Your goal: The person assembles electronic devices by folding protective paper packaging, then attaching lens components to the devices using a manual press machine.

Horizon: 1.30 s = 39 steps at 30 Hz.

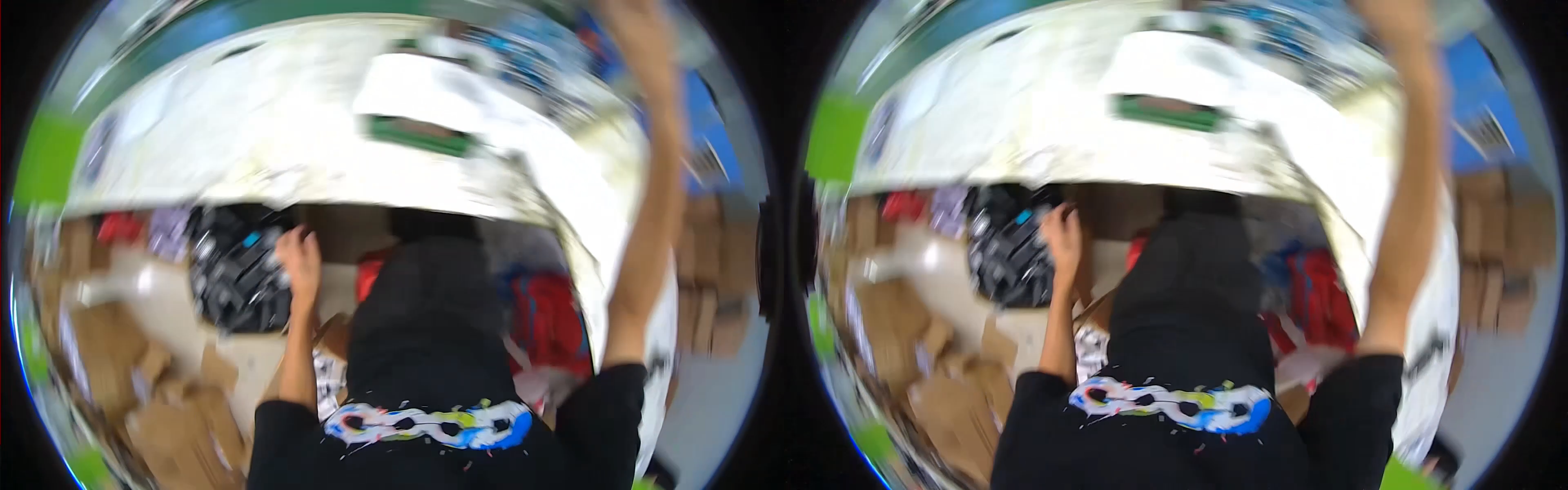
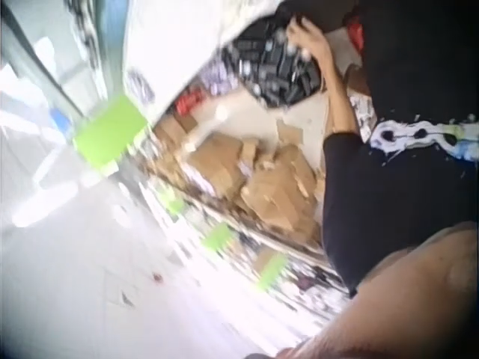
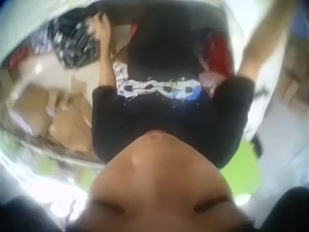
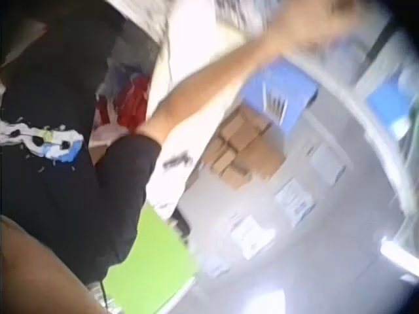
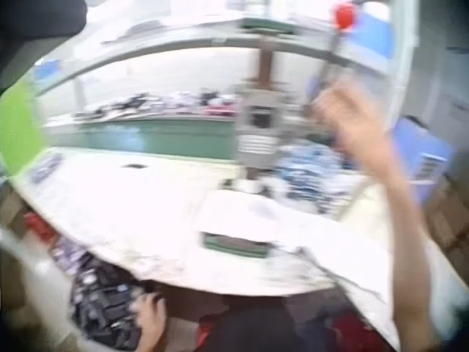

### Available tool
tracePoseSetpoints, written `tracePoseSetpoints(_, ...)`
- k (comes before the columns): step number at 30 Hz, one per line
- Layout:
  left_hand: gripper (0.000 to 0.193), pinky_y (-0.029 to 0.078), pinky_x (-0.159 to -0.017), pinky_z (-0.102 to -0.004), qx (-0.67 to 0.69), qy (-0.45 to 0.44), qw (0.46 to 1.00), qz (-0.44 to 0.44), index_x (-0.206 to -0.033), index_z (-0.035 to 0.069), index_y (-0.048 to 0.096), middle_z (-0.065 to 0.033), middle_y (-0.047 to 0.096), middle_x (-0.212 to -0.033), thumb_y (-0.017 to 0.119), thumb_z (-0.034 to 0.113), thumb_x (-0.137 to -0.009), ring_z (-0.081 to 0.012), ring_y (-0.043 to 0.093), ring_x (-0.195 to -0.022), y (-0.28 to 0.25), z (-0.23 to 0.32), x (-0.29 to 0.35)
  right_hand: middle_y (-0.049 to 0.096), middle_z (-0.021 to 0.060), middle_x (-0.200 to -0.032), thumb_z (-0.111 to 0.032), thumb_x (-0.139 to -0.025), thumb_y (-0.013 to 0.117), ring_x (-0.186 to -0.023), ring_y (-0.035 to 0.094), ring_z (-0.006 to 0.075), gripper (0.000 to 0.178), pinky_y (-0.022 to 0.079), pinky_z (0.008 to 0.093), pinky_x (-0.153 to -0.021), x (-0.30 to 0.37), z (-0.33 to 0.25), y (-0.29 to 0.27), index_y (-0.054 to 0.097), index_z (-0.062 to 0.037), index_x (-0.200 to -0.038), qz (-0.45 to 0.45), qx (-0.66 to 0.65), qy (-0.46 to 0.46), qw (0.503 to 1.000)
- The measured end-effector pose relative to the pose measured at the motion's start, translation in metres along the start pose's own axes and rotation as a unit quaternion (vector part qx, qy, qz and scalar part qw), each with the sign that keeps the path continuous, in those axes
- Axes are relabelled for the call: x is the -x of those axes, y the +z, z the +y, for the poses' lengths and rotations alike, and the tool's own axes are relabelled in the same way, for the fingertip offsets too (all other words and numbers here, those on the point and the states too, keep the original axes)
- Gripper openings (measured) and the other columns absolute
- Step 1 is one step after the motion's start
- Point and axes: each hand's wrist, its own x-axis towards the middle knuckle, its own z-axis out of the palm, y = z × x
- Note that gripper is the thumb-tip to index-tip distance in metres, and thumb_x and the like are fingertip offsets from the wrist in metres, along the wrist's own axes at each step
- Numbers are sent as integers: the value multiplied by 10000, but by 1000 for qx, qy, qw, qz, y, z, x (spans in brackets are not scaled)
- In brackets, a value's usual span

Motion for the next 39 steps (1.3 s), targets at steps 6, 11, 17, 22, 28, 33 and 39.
tracePoseSetpoints(6,222,465,-783,-330,125,-100,981,-108,-1169,36,650,-129,569,-1083,601,141,-979,-248,563,-962,23,63,49,340,322,-1497,-526,-861,692,-1397,307,473,821,263,546,-1140,241,29,-94,429,-11,-1443,-143,327,241,903)
tracePoseSetpoints(11,225,451,-729,-300,167,-56,970,-169,-1166,38,650,-89,538,-1011,565,153,-992,-191,552,-870,47,79,45,269,368,-1524,-748,-763,636,-1433,243,505,1087,195,552,-1173,387,-7,-309,327,-34,-1522,-180,568,523,610)
tracePoseSetpoints(17,236,485,-835,-315,229,-14,962,-144,-1157,-8,654,-130,643,-1045,554,130,-994,-217,607,-936,63,95,3,658,337,-1045,-644,-807,630,-1054,625,480,758,488,533,-906,526,-72,-460,590,34,-1142,-92,523,660,532)
tracePoseSetpoints(22,166,517,-770,-344,300,90,890,-331,-1081,45,694,-130,682,-939,606,112,-957,-255,655,-807,35,218,-19,714,204,-1000,-394,-778,778,-883,697,353,536,535,433,-786,443,-82,-380,630,-3,-1113,-69,519,606,598)
tracePoseSetpoints(28,484,511,-817,-311,580,-47,621,-526,-1491,65,406,-129,649,-1152,428,290,-1063,-183,639,-983,23,289,-16,647,60,-854,-195,-778,809,-733,530,121,485,470,271,-682,242,-90,-157,635,21,-1175,-163,119,515,833)
tracePoseSetpoints(33,611,460,-1023,-432,739,-235,538,-330,-1560,105,197,-126,508,-1378,285,471,-1078,-247,561,-1197,33,320,-57,664,212,-1044,-279,-786,785,-945,660,313,556,509,369,-862,174,-128,-42,620,41,-1210,-276,-159,364,875)
tracePoseSetpoints(39,604,600,-703,-424,731,-273,576,-245,-1506,149,289,-181,620,-1106,229,549,-1057,-239,668,-841,6,273,-98,718,165,-915,-260,-863,694,-837,689,301,271,537,397,-745,142,-37,7,740,-9,-956,-266,19,283,921)
